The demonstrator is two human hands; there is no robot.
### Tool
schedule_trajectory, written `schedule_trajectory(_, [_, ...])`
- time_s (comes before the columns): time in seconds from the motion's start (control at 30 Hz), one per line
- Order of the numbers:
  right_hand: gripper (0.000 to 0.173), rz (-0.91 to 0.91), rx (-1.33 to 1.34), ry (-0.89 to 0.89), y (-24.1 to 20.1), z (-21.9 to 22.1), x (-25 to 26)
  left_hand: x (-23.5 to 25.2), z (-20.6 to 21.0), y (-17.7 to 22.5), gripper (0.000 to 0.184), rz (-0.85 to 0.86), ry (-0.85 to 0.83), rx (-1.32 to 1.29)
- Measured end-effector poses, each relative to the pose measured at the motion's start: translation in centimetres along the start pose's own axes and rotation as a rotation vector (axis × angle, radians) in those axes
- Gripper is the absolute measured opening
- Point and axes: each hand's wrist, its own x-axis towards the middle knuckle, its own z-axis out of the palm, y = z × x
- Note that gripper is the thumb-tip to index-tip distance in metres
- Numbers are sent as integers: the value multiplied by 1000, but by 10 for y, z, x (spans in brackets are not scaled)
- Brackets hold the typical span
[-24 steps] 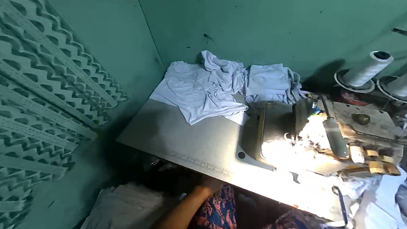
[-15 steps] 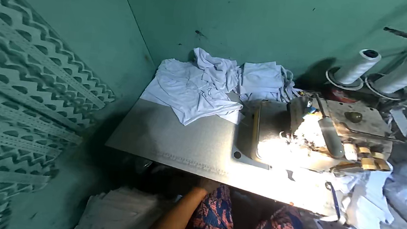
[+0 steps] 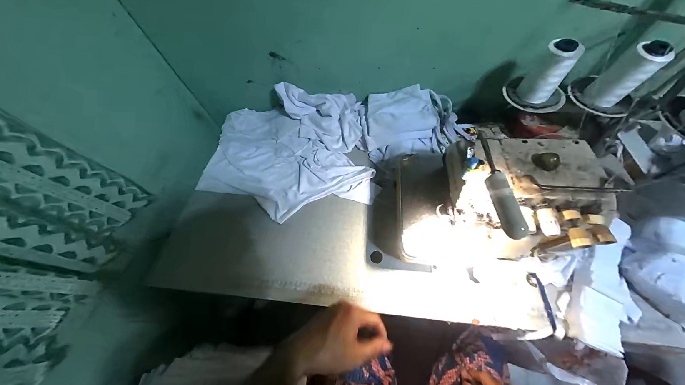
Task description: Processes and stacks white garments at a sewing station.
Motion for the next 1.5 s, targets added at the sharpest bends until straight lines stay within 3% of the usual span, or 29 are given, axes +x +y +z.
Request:
schedule_trajectory(0.1, [22,-6,10,2,0,-2,2,42,-60,25,22,48,472,72])
schedule_trajectory(0.2, [23,17,-4,13,2,-2,3,113,-107,3,32,-87,742,305])
schedule_trajectory(0.3, [23,45,-11,13,3,0,1,172,-130,-37,66,-184,746,384])
schedule_trajectory(0.33, [24,56,-7,7,2,0,1,181,-134,-49,66,-221,714,383])
schedule_trajectory(0.4, [25,78,-2,5,1,0,0,185,-144,-58,35,-252,708,344])
schedule_trajectory(0.5, [22,88,0,41,2,2,-2,152,-160,-43,33,-159,809,199])
schedule_trajectory(0.6, [20,87,-2,63,7,7,-3,79,-159,-32,30,12,897,130])
schedule_trajectory(0.7, [19,48,-3,101,10,11,-1,6,-132,-46,33,44,794,191])
schedule_trajectory(0.8, [21,7,-15,120,12,15,2,-30,-86,-87,27,116,602,299])
schedule_trajectory(0.9, [24,-38,-44,133,11,15,4,-40,-44,-109,27,150,591,376])
schedule_trajectory(1.0, [22,-46,-35,131,9,12,4,-35,-34,-100,43,14,719,449])
schedule_trajectory(1.07, [22,-47,-38,139,9,11,4,-24,-36,-91,53,-78,714,537])
schedule_trajectory(1.2, [22,-41,-57,149,11,14,1,-10,-37,-96,25,-80,674,641])
schedule_trajectory(1.5, [25,-31,-80,173,11,16,1,-56,-21,-93,20,-15,524,573])
